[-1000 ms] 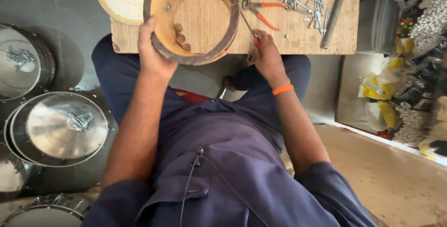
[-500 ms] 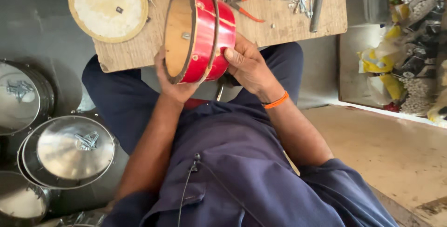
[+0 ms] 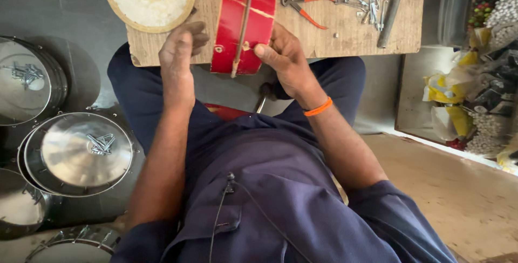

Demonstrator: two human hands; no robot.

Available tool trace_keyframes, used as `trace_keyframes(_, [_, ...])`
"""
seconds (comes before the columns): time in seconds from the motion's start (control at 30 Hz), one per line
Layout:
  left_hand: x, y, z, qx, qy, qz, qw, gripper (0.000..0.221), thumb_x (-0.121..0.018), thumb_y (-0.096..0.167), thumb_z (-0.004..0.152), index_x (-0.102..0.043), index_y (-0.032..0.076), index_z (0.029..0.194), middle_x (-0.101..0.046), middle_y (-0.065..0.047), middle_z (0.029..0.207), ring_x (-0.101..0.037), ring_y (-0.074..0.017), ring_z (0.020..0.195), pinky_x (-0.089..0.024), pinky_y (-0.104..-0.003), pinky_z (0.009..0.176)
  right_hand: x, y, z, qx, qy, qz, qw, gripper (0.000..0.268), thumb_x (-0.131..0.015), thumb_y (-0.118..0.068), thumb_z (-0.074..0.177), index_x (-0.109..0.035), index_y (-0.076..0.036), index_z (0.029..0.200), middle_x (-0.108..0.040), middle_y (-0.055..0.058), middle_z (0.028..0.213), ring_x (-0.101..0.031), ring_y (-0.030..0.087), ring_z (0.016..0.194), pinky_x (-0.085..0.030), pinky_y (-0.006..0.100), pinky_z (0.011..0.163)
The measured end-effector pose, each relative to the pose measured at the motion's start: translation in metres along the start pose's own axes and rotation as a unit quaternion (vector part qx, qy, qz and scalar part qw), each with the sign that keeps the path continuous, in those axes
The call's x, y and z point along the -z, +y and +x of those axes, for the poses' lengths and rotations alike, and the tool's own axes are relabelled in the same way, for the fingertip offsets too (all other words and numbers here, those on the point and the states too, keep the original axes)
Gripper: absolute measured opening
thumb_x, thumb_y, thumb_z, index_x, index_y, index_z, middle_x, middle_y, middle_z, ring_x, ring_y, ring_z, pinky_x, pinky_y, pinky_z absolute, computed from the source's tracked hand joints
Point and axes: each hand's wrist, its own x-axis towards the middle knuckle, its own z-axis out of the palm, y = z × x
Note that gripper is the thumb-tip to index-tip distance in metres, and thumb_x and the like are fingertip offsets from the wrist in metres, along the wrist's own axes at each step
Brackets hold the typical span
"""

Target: The person is repairing a small red drum by inserting metal rods into the shell and tightening them using a screwdriver and pliers.

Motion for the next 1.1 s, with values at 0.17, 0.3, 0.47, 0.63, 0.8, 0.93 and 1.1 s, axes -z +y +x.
trace_keyframes(0.17, [-0.018, 0.038, 0.007, 0.065, -0.112, -0.057, 0.990, 0.033, -0.075, 0.026, 0.097, -0.068, 0.000, 0.116, -0.071, -0.005, 0.104, -0.064, -0.0094, 0.093, -0.055, -0.028, 0.083, -0.006, 0.019, 0.016, -0.026, -0.055, -0.005, 0.998, 0.049, -0.068, -0.020, 0.108, -0.051, 0.004, 0.147, -0.067, 0.010, 0.135, -0.062, 0.016, 0.124, -0.051, 0.033, 0.111])
trace_keyframes(0.3, [-0.025, 0.049, 0.011, 0.109, -0.080, -0.074, 0.988, 0.027, -0.079, 0.018, 0.093, -0.070, 0.001, 0.112, -0.075, -0.007, 0.102, -0.070, -0.0101, 0.088, -0.059, -0.027, 0.080, -0.009, 0.025, 0.023, -0.044, -0.091, -0.012, 0.995, 0.051, -0.065, -0.019, 0.107, -0.047, 0.003, 0.148, -0.062, 0.008, 0.142, -0.059, 0.015, 0.131, -0.049, 0.032, 0.114])
trace_keyframes(0.47, [-0.022, 0.042, 0.012, 0.086, -0.072, -0.062, 0.992, 0.022, -0.077, 0.014, 0.093, -0.073, 0.000, 0.109, -0.076, -0.008, 0.100, -0.071, -0.0109, 0.086, -0.059, -0.028, 0.079, 0.003, 0.017, 0.024, -0.056, -0.098, -0.127, 0.985, 0.038, -0.064, -0.020, 0.109, -0.054, 0.002, 0.138, -0.064, 0.012, 0.132, -0.064, 0.015, 0.121, -0.053, 0.032, 0.105])
trace_keyframes(0.63, [-0.029, 0.028, 0.024, 0.115, -0.022, -0.115, 0.986, 0.020, -0.077, 0.016, 0.094, -0.074, -0.001, 0.103, -0.075, -0.006, 0.092, -0.069, -0.0110, 0.079, -0.057, -0.028, 0.073, 0.055, 0.006, 0.017, -0.005, 0.043, -0.464, 0.885, 0.015, -0.067, -0.012, 0.106, -0.069, -0.003, 0.118, -0.072, 0.013, 0.111, -0.071, 0.019, 0.093, -0.056, 0.033, 0.085])
trace_keyframes(0.8, [-0.031, 0.015, 0.035, 0.059, -0.005, -0.174, 0.983, 0.028, -0.072, 0.029, 0.101, -0.071, 0.002, 0.108, -0.073, -0.001, 0.099, -0.066, -0.0087, 0.088, -0.055, -0.027, 0.083, 0.112, 0.018, 0.012, 0.046, 0.143, -0.626, 0.765, 0.024, -0.072, -0.006, 0.097, -0.070, -0.008, 0.121, -0.070, 0.015, 0.113, -0.069, 0.033, 0.104, -0.055, 0.041, 0.088])
trace_keyframes(0.93, [-0.032, 0.012, 0.041, 0.052, 0.019, -0.145, 0.988, 0.033, -0.067, 0.038, 0.108, -0.069, 0.005, 0.102, -0.067, 0.003, 0.091, -0.056, -0.0054, 0.082, -0.048, -0.026, 0.079, 0.138, 0.029, 0.033, 0.088, 0.144, -0.698, 0.696, 0.041, -0.075, -0.006, 0.090, -0.064, -0.006, 0.129, -0.065, 0.016, 0.125, -0.057, 0.040, 0.118, -0.050, 0.047, 0.095])
trace_keyframes(1.1, [-0.032, 0.009, 0.037, 0.054, 0.036, -0.110, 0.992, 0.035, -0.065, 0.039, 0.108, -0.067, 0.006, 0.095, -0.061, 0.007, 0.082, -0.047, -0.0032, 0.073, -0.042, -0.026, 0.069, 0.151, 0.035, 0.045, 0.069, 0.091, -0.733, 0.671, 0.044, -0.077, -0.009, 0.091, -0.063, -0.012, 0.133, -0.064, 0.010, 0.128, -0.054, 0.036, 0.119, -0.045, 0.047, 0.104])
